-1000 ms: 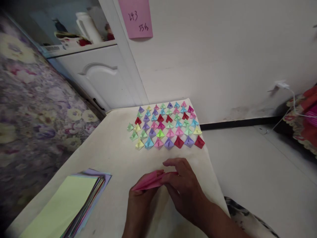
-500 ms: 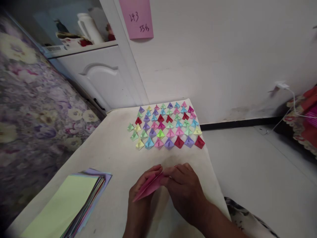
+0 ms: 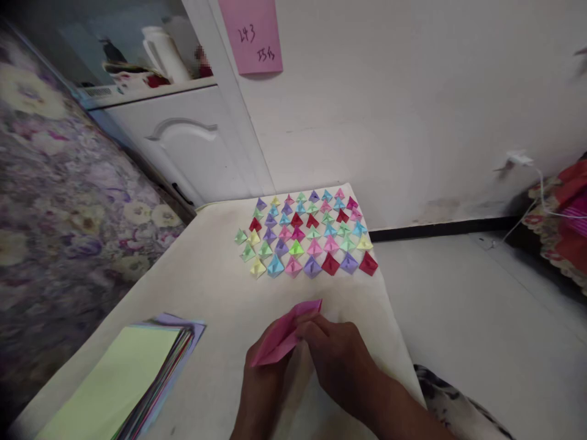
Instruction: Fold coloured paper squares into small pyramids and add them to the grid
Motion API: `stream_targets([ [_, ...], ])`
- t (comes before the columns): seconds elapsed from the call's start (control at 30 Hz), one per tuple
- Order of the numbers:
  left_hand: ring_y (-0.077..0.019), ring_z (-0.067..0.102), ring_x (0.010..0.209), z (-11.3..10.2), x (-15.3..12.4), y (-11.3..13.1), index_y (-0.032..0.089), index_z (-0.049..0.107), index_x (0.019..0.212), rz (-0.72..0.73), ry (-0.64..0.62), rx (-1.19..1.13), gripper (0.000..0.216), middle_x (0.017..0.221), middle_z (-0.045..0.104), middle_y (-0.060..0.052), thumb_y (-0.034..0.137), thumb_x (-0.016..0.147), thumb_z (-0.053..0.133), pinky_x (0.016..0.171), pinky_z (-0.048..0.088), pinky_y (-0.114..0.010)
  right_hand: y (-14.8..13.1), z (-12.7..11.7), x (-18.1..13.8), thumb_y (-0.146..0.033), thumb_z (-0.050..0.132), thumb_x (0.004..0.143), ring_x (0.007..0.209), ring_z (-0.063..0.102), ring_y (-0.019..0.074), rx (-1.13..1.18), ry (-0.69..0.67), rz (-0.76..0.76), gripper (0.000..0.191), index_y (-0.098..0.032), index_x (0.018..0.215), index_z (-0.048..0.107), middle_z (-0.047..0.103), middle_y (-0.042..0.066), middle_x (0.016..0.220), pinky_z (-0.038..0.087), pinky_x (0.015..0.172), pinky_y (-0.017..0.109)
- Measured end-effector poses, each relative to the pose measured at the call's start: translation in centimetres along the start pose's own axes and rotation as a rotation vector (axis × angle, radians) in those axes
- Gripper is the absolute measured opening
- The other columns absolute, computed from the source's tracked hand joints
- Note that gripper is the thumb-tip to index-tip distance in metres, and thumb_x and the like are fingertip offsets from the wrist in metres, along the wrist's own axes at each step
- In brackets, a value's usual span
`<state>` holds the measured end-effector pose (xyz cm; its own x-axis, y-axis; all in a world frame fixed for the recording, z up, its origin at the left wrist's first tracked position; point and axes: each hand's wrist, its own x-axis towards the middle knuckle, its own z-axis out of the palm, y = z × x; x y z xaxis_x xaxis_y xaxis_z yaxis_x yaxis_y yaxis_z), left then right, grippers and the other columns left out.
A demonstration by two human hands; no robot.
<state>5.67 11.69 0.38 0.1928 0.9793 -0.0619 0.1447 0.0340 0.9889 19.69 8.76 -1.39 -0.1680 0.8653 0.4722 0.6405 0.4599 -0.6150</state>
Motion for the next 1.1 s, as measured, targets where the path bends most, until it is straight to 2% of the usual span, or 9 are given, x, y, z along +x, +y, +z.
stream_targets([
  [0.17,-0.0225,0.061,0.095,0.1,-0.2,-0.7,0.023,0.063,0.111,0.026,-0.119,-0.001,0.033,0.106,0.067,-0.004,0.021,0.079,0.053,0.084,0.050,-0.034,0.2,-0.1,0.1,-0.007,0.045,0.082,0.080,0.061,0.0136,0.056,-0.051,0.048,0.027,-0.024,0.098,0.059,0.064,0.002,0.094,0.046,0.068,0.023],
  [0.3,-0.0222,0.061,0.094,-0.2,-0.3,-1.5,0.022,0.058,0.117,-0.019,-0.214,-0.036,0.035,0.112,0.064,-0.006,0.024,0.084,0.048,0.077,0.053,-0.033,0.6,-0.1,0.2,-0.009,0.047,0.083,0.077,0.059,0.0128,0.125,-0.073,0.155,0.023,-0.024,0.093,0.062,0.063,0.000,0.090,0.045,0.069,0.023],
  [0.37,-0.0212,0.061,0.091,-0.3,-0.4,-1.4,0.022,0.058,0.117,-0.002,-0.218,0.022,0.034,0.110,0.064,-0.006,0.027,0.085,0.046,0.075,0.052,-0.031,0.8,-0.2,0.3,-0.010,0.047,0.084,0.078,0.059,0.0131,0.159,-0.069,0.194,0.022,-0.023,0.092,0.062,0.063,0.000,0.089,0.045,0.070,0.024],
  [0.5,-0.0199,0.059,0.088,-0.7,-0.5,-0.4,0.021,0.066,0.102,0.115,-0.157,0.181,0.026,0.097,0.065,-0.006,0.028,0.085,0.048,0.076,0.048,-0.028,0.9,-0.5,0.7,-0.010,0.051,0.082,0.078,0.058,0.0127,0.214,-0.079,0.224,0.019,-0.023,0.089,0.064,0.063,0.000,0.086,0.043,0.071,0.023],
  [0.6,-0.0182,0.059,0.081,-1.0,-0.5,0.1,0.021,0.065,0.105,0.087,-0.185,0.189,0.027,0.091,0.064,-0.005,0.029,0.083,0.051,0.072,0.048,-0.026,0.9,-0.8,0.9,-0.007,0.054,0.079,0.074,0.057,0.0120,0.266,-0.119,0.224,0.018,-0.021,0.084,0.063,0.063,-0.002,0.081,0.042,0.069,0.023],
  [0.77,-0.0236,0.055,0.102,-2.3,-0.7,0.5,0.026,0.054,0.119,0.024,-0.372,0.026,0.046,0.115,0.060,-0.005,0.032,0.075,0.062,0.087,0.044,-0.031,0.5,-1.8,1.2,-0.004,0.054,0.078,0.075,0.057,0.0115,0.379,-0.187,0.222,0.018,-0.020,0.080,0.062,0.063,-0.002,0.080,0.042,0.070,0.022],
  [0.87,-0.0264,0.050,0.111,-3.3,-0.8,0.8,0.024,0.053,0.122,0.014,-0.389,0.012,0.045,0.124,0.056,-0.006,0.043,0.082,0.049,0.095,0.038,-0.036,0.2,-2.5,1.4,-0.004,0.053,0.078,0.073,0.057,0.0108,0.467,-0.257,0.230,0.020,-0.020,0.079,0.064,0.063,-0.001,0.079,0.043,0.070,0.022],
  [0.97,-0.0260,0.051,0.108,-3.8,-0.9,0.9,0.023,0.056,0.117,-0.027,-0.406,0.004,0.043,0.119,0.059,-0.007,0.046,0.087,0.037,0.094,0.038,-0.036,0.1,-2.9,1.3,-0.003,0.054,0.075,0.072,0.058,0.0108,0.551,-0.313,0.261,0.021,-0.019,0.079,0.065,0.063,-0.001,0.080,0.045,0.068,0.022],
  [1.1,-0.0196,0.057,0.093,-3.7,-1.0,0.7,0.022,0.059,0.106,-0.073,-0.516,-0.066,0.025,0.102,0.064,-0.004,0.030,0.085,0.050,0.079,0.043,-0.027,0.0,-2.9,0.9,-0.006,0.056,0.074,0.071,0.060,0.0117,0.690,-0.397,0.333,0.017,-0.018,0.079,0.066,0.064,0.000,0.081,0.047,0.066,0.023],
])
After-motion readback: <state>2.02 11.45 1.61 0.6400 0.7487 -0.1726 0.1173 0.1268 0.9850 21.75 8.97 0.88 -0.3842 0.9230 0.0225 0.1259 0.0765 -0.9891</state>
